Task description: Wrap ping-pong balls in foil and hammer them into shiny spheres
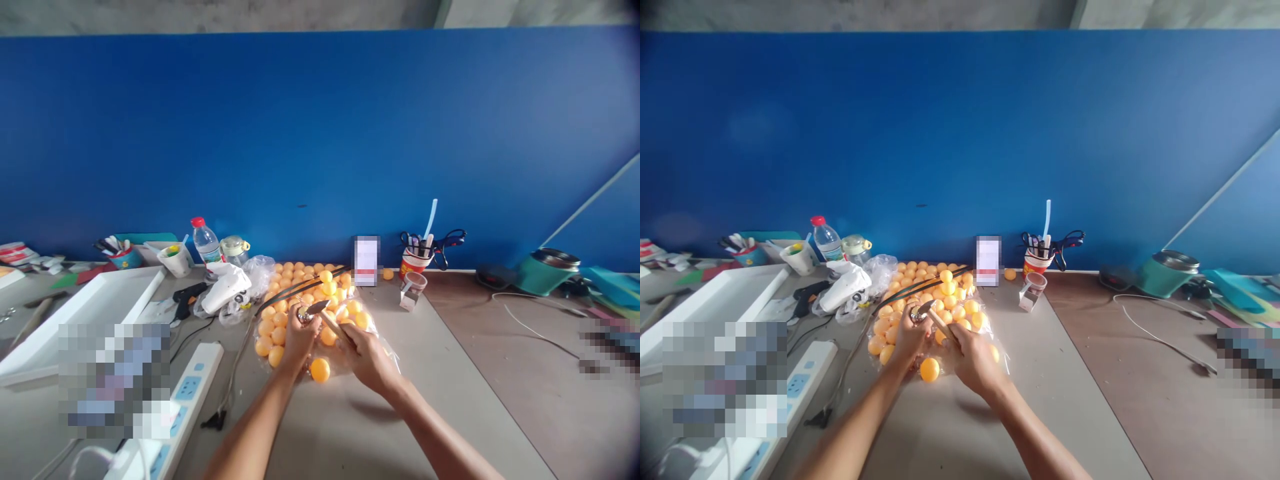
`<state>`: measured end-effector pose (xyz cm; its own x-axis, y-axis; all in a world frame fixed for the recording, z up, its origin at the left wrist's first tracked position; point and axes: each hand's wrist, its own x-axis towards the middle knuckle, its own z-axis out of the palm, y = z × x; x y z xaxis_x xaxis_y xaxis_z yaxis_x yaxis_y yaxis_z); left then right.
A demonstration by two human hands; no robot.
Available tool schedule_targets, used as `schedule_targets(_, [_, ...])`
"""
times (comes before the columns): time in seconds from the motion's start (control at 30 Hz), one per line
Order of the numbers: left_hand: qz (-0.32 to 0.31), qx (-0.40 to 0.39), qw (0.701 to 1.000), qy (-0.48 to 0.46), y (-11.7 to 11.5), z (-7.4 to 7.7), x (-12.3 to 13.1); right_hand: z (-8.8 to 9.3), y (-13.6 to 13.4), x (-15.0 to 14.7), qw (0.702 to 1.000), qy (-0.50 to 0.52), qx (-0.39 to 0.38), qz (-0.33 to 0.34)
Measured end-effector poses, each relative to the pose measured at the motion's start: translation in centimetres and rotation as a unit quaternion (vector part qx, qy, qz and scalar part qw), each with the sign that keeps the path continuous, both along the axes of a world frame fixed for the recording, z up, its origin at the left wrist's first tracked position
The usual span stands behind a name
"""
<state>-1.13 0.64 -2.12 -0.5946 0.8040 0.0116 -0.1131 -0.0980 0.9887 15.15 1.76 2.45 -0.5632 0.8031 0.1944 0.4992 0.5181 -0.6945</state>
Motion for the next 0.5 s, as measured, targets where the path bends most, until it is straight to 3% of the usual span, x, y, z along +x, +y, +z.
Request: schedule_targets(0.5, [0.011, -0.014, 0.989, 0.144, -0.1, -0.1, 0.4, -0.9, -0.4, 1.2, 0.999, -0.043, -0.006, -0.002])
